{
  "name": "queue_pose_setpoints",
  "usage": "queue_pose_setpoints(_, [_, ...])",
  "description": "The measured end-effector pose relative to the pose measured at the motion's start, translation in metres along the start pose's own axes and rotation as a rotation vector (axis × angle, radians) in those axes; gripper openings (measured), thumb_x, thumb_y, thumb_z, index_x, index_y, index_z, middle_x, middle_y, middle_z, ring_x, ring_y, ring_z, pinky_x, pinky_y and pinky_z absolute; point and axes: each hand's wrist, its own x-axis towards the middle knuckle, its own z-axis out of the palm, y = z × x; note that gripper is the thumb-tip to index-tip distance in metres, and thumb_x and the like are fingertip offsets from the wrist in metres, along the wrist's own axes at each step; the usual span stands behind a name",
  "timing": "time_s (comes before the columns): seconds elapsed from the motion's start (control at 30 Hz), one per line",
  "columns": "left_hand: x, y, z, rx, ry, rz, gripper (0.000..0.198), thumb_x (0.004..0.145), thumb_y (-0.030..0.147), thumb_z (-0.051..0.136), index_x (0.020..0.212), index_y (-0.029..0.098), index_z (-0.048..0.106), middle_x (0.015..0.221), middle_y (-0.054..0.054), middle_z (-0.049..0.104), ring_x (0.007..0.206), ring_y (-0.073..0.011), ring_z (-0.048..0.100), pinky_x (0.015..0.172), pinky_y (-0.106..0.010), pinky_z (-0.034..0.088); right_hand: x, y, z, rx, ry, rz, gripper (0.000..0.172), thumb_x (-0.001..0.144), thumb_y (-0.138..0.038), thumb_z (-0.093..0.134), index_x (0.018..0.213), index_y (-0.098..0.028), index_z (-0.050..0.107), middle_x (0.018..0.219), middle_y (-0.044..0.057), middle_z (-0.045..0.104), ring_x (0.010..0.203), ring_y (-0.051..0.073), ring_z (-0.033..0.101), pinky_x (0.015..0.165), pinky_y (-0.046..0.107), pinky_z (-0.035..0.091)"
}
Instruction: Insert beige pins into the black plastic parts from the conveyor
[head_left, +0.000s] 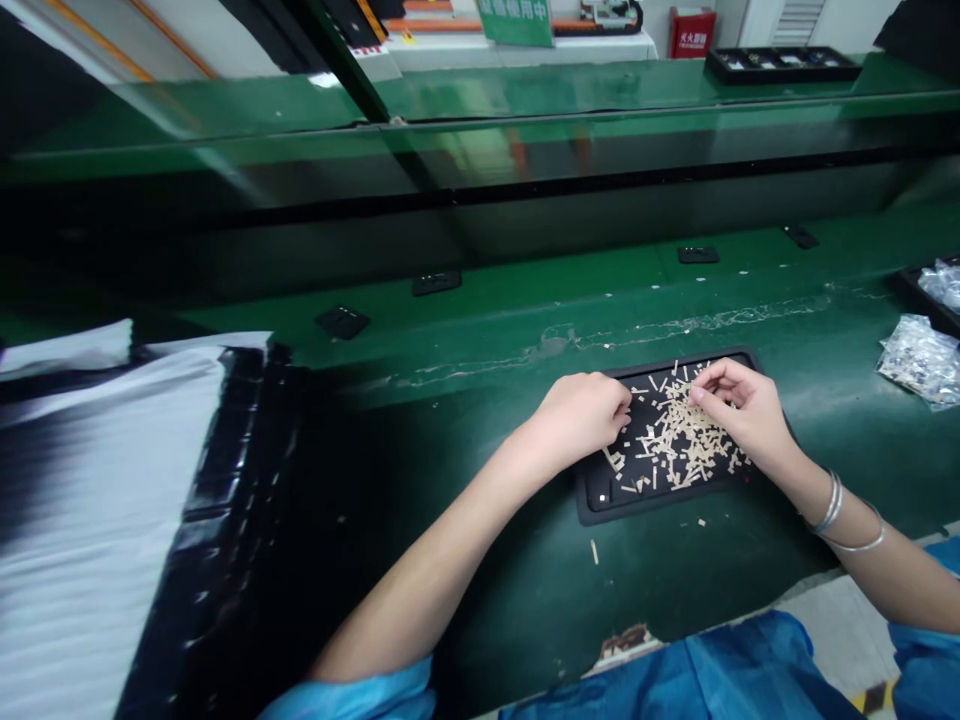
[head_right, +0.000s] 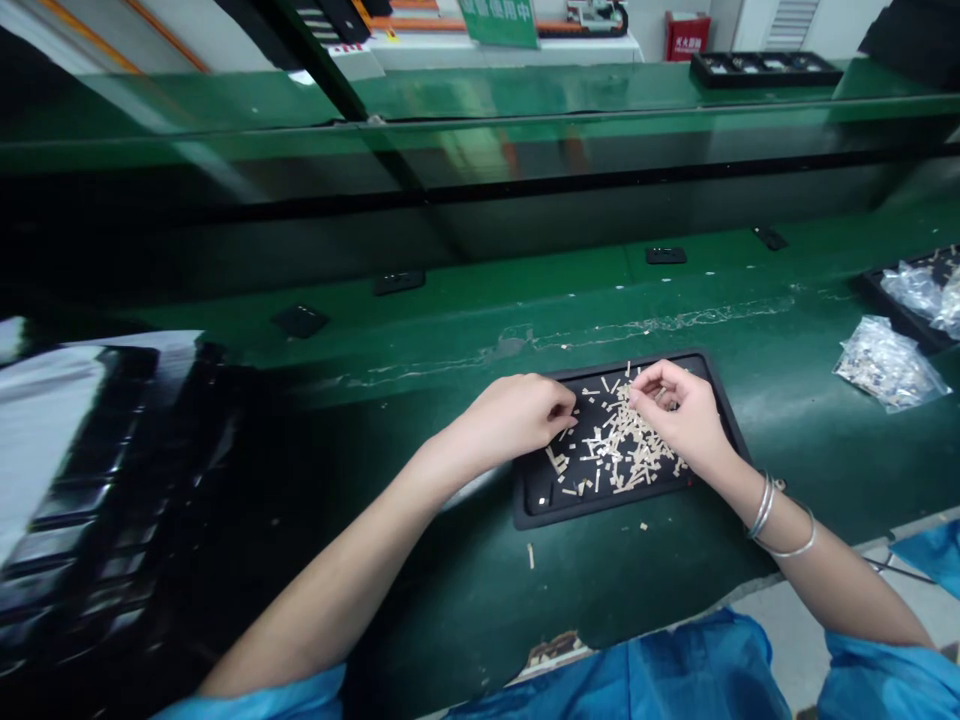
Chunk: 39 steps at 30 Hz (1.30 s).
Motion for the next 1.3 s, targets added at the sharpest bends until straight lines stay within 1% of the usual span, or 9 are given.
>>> queue_pose_setpoints(0.13, [0.0,0.0,-0.001,0.005,0.037,-0.013,0.01,0.069,0.01,0.062,0.066,0.018,0.057,0.056,0.002,0.054,0.049,-0.0111,0.038,0.05,-0.025,0.017,-0.001,0.001,0.001,-0.067,-0.001,-0.007,0.012,0.073,-0.029,0.065,0.071,-0.018,0.061,0.067,0.003,0.063,0.061,0.013,0.057,0.053,0.027,0.044])
queue_pose_setpoints(0.3, [-0.002,0.007,-0.006,-0.25,0.112,0.037,0.015,0.084,0.016,0.048,0.076,0.018,0.061,0.069,0.0,0.062,0.059,-0.012,0.048,0.055,-0.024,0.027,-0.001,0.002,0.002,-0.106,-0.031,-0.031,0.013,0.073,-0.031,0.065,0.071,-0.018,0.063,0.067,0.002,0.063,0.058,0.012,0.055,0.051,0.026,0.043])
queue_pose_setpoints(0.47, [0.003,0.02,0.014,-0.634,0.137,0.16,0.016,0.087,0.028,0.05,0.083,0.017,0.062,0.062,0.002,0.055,0.056,-0.0103,0.044,0.055,-0.022,0.03,0.001,0.003,0.002,-0.145,-0.074,-0.054,0.011,0.072,-0.029,0.062,0.071,-0.019,0.063,0.065,0.002,0.061,0.059,0.012,0.055,0.049,0.024,0.041])
queue_pose_setpoints(0.6, [0.006,0.025,0.031,-0.731,0.265,0.157,0.017,0.086,0.022,0.049,0.074,0.015,0.059,0.062,0.003,0.052,0.056,-0.0088,0.041,0.055,-0.021,0.03,0.0,0.003,0.002,-0.161,-0.08,-0.052,0.011,0.073,-0.03,0.062,0.072,-0.019,0.063,0.067,0.002,0.061,0.06,0.013,0.055,0.049,0.024,0.041])
queue_pose_setpoints(0.73, [0.007,0.026,0.039,-0.823,0.339,0.148,0.019,0.087,0.025,0.05,0.077,0.015,0.063,0.065,0.001,0.057,0.059,-0.01,0.045,0.056,-0.022,0.033,-0.002,0.004,0.003,-0.195,-0.008,-0.075,0.012,0.076,-0.031,0.063,0.076,-0.019,0.064,0.07,0.003,0.063,0.062,0.014,0.056,0.05,0.024,0.042])
queue_pose_setpoints(0.87, [0.007,0.026,0.043,-0.838,0.376,0.147,0.021,0.087,0.025,0.05,0.084,0.015,0.068,0.069,-0.002,0.064,0.061,-0.0111,0.05,0.058,-0.022,0.037,-0.005,0.002,0.003,-0.301,0.072,-0.205,0.011,0.081,-0.03,0.062,0.077,-0.02,0.065,0.07,0.002,0.063,0.058,0.012,0.053,0.052,0.026,0.042])
queue_pose_setpoints(1.0, [0.008,0.025,0.048,-0.784,0.444,0.175,0.019,0.087,0.023,0.052,0.086,0.015,0.07,0.076,-0.004,0.068,0.064,-0.0123,0.055,0.062,-0.023,0.042,-0.006,-0.001,0.002,-0.411,0.069,-0.36,0.013,0.085,-0.028,0.059,0.075,-0.022,0.067,0.07,0.003,0.064,0.057,0.013,0.052,0.054,0.029,0.042])
queue_pose_setpoints(1.13, [0.008,0.024,0.053,-0.674,0.502,0.232,0.02,0.088,0.019,0.05,0.085,0.014,0.07,0.078,-0.006,0.069,0.068,-0.0139,0.059,0.066,-0.025,0.045,-0.005,-0.002,0.002,-0.411,0.061,-0.432,0.012,0.084,-0.025,0.059,0.075,-0.022,0.067,0.074,0.005,0.067,0.065,0.017,0.058,0.052,0.029,0.043])
queue_pose_setpoints(1.3, [0.008,0.026,0.055,-0.572,0.524,0.243,0.023,0.089,0.018,0.047,0.083,0.015,0.068,0.077,-0.006,0.069,0.071,-0.015,0.061,0.069,-0.026,0.046,-0.004,-0.001,0.002,-0.465,0.079,-0.477,0.013,0.084,-0.025,0.06,0.073,-0.023,0.067,0.078,0.006,0.067,0.075,0.02,0.062,0.061,0.033,0.049])
